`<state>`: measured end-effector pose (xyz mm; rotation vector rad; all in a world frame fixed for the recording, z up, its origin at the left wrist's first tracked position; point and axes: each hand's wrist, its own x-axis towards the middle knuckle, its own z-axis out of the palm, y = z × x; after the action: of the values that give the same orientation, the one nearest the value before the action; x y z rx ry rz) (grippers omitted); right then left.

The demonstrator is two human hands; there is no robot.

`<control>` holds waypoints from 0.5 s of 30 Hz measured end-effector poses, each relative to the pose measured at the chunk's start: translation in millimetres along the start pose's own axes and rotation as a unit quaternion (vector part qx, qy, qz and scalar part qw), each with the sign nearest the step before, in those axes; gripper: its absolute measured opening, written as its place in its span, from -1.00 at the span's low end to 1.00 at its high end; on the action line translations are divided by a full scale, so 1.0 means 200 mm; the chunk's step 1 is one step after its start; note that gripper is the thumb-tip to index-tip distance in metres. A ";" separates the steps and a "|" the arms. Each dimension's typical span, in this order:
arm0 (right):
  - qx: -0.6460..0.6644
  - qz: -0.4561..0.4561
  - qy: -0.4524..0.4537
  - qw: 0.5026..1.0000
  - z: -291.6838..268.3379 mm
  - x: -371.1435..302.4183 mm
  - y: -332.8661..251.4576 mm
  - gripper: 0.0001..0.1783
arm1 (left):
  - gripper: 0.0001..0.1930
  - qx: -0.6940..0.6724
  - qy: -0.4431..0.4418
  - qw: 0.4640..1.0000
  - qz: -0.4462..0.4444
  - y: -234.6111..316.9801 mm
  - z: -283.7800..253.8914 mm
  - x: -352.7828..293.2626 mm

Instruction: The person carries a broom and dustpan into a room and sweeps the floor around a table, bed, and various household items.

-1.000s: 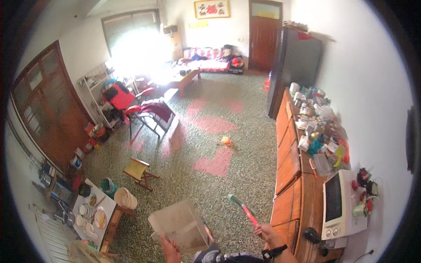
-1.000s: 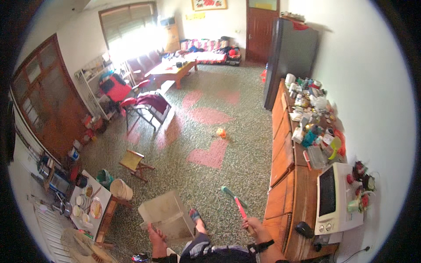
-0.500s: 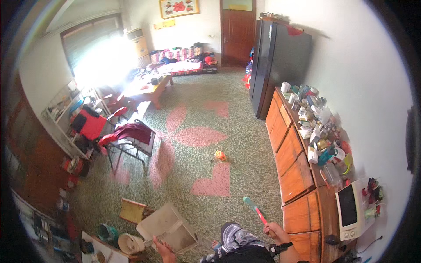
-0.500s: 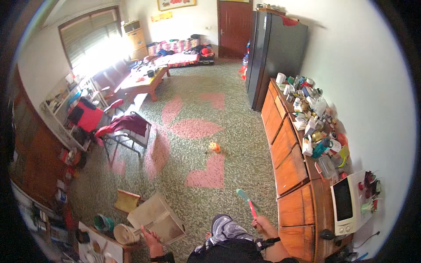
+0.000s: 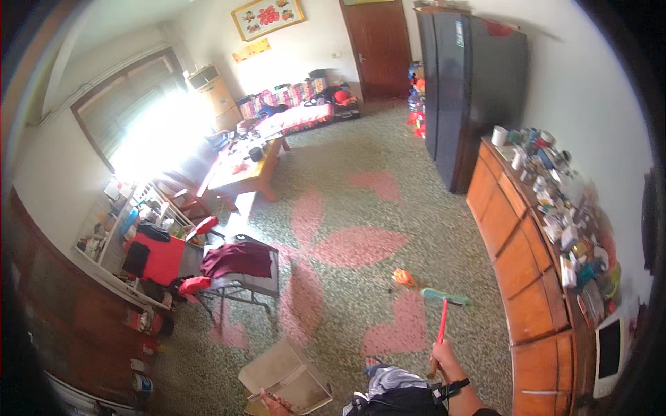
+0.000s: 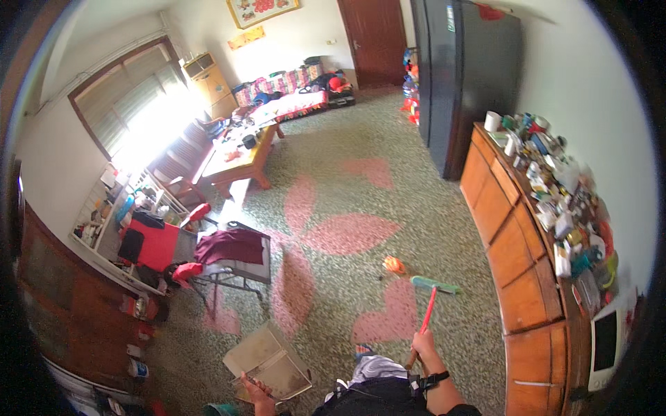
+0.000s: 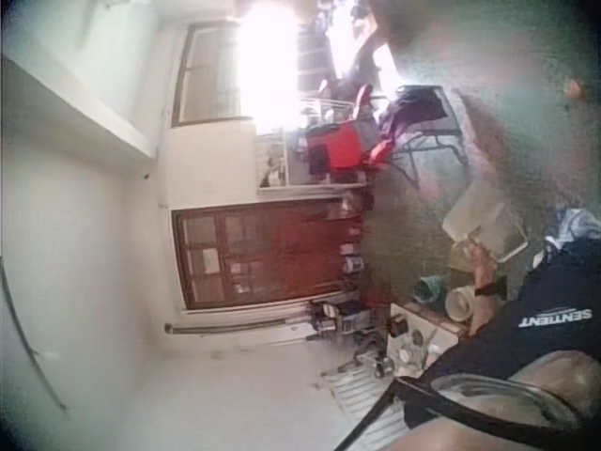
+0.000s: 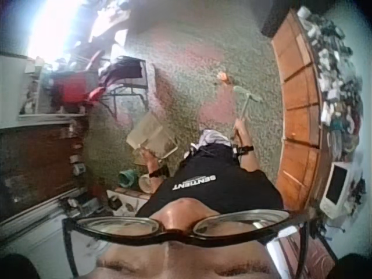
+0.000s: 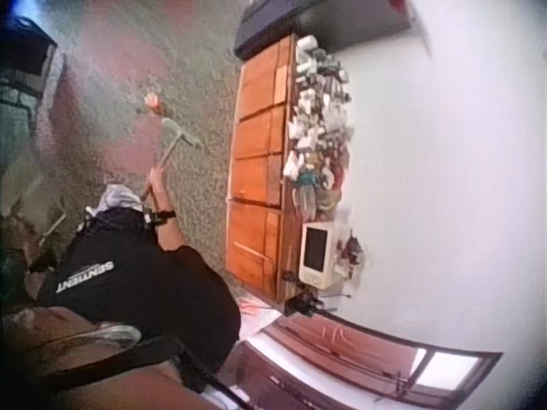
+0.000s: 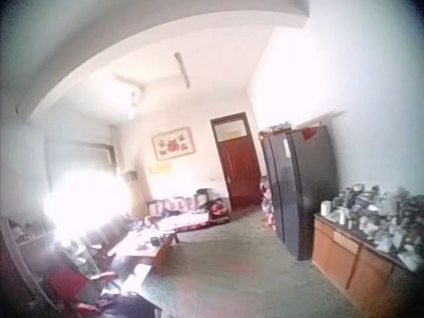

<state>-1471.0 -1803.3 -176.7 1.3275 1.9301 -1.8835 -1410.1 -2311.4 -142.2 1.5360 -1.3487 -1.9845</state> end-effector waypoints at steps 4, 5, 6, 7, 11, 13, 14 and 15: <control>0.024 -0.006 -0.013 1.000 0.37 0.25 -0.54 -0.89 | -0.40 -0.030 -0.075 0.996 0.039 0.40 0.46 0.02; -0.002 -0.022 -0.034 0.999 0.47 0.28 -0.67 -0.89 | -0.39 -0.032 -0.042 0.998 0.023 0.51 0.55 0.04; -0.027 -0.040 -0.053 0.997 0.57 0.33 -0.80 -0.89 | -0.38 -0.041 -0.044 0.998 0.022 0.53 0.59 0.19; -0.040 -0.038 -0.032 0.998 0.67 0.43 -0.88 -0.89 | -0.37 -0.051 -0.047 0.997 0.022 0.54 0.63 0.34; 0.007 -0.094 -0.109 0.990 0.99 0.74 -1.09 -0.95 | -0.37 -0.080 -0.062 0.994 0.035 0.62 1.01 0.70; -0.050 -0.094 -0.068 0.992 1.17 0.84 -1.20 -0.95 | -0.39 -0.057 -0.049 0.997 0.027 0.78 1.30 0.71; -0.055 -0.082 -0.058 0.993 1.22 0.90 -1.26 -0.95 | -0.39 -0.066 -0.056 0.996 0.024 0.78 1.43 0.85; -0.057 -0.068 -0.053 0.995 1.29 0.96 -1.31 -0.96 | -0.39 -0.057 -0.055 0.997 0.023 0.78 1.53 1.01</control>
<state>-1876.4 -1889.6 -158.8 1.0685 2.0857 -1.8301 -1801.5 -2384.1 -141.5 1.3513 -1.2744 -2.1067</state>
